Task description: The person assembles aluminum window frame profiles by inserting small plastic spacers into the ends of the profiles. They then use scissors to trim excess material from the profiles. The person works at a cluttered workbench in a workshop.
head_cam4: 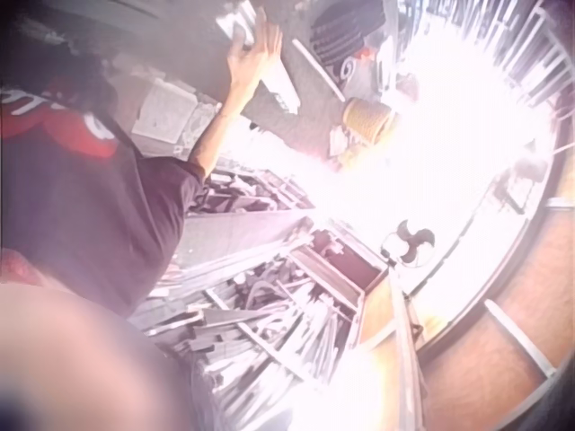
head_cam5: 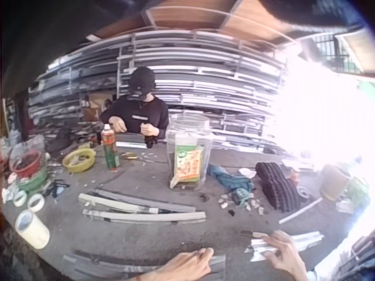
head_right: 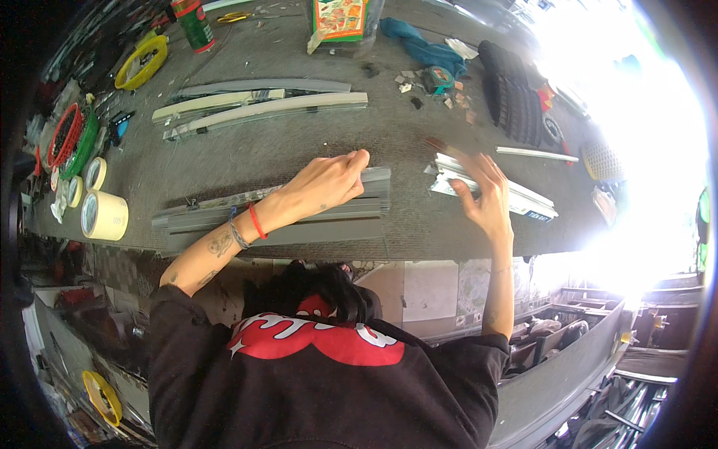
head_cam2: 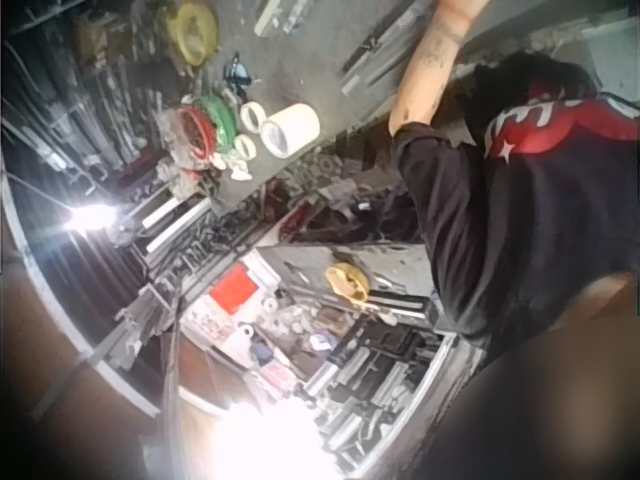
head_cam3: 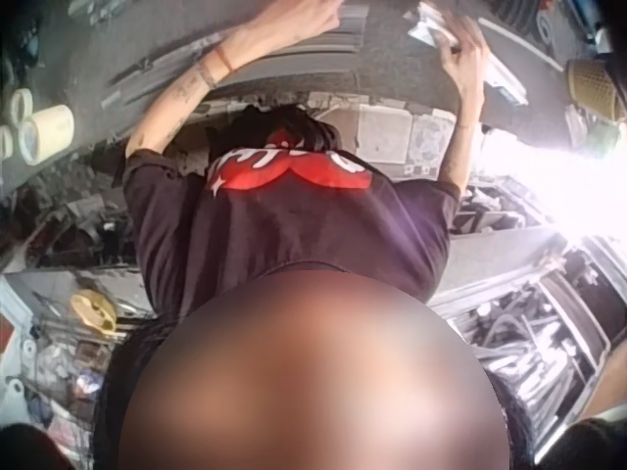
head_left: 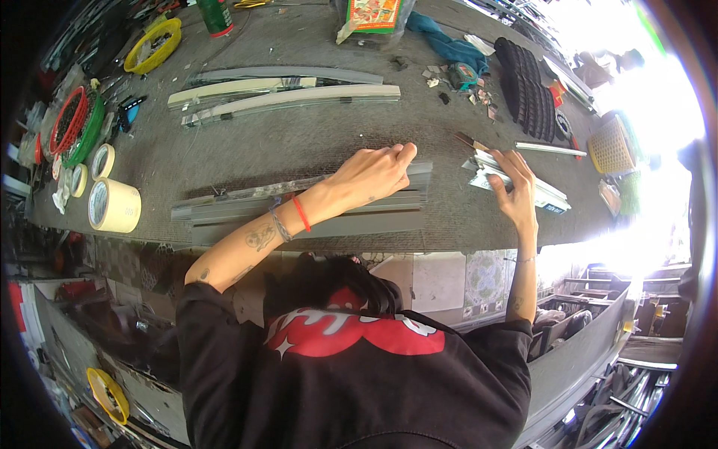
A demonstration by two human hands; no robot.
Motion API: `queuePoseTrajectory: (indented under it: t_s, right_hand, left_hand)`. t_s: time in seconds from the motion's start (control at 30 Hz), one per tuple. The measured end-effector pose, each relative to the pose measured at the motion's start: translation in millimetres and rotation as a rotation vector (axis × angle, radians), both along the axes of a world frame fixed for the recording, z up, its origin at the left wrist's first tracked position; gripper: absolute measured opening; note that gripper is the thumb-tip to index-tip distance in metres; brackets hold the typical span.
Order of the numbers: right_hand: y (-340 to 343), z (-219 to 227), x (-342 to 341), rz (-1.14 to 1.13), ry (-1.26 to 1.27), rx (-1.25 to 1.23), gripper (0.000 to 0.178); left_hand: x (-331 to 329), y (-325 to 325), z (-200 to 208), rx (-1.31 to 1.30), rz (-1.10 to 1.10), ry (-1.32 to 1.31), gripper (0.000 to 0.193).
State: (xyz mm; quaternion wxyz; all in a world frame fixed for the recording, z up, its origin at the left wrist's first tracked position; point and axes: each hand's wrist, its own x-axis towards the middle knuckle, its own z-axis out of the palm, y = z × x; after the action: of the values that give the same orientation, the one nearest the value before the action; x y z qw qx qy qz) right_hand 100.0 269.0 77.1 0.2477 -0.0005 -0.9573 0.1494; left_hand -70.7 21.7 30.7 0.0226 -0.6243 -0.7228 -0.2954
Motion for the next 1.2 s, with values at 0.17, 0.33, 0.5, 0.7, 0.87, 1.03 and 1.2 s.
queuePoseTrajectory:
  t_s: [0.17,0.33,0.5,0.7,0.87,1.03,1.2]
  right_hand:
    - [-17,-1,-10,0.079,-0.017,0.000,0.045]
    - [-28,3,-16,0.105,-0.042,-0.002,0.049]
    - [-34,13,-16,0.133,-0.039,-0.006,0.050]
    - [-41,15,-22,0.203,-0.067,-0.011,0.051]
    - [-42,16,-24,0.211,-0.085,-0.029,0.052]
    - [-43,17,-24,0.216,-0.080,-0.032,0.052]
    - [-45,18,-24,0.204,-0.145,-0.070,0.051]
  left_hand:
    - [4,-2,3,0.086,-0.043,0.008,0.030]
    - [6,-1,8,0.264,-0.041,-0.013,0.029]
    - [8,-4,10,0.258,-0.054,0.001,0.023]
    - [11,-6,12,0.300,-0.050,0.078,0.024]
    - [12,-6,14,0.309,-0.060,0.066,0.026]
    - [11,-5,13,0.301,-0.061,0.121,0.031]
    - [10,-5,11,0.274,-0.052,0.127,0.031]
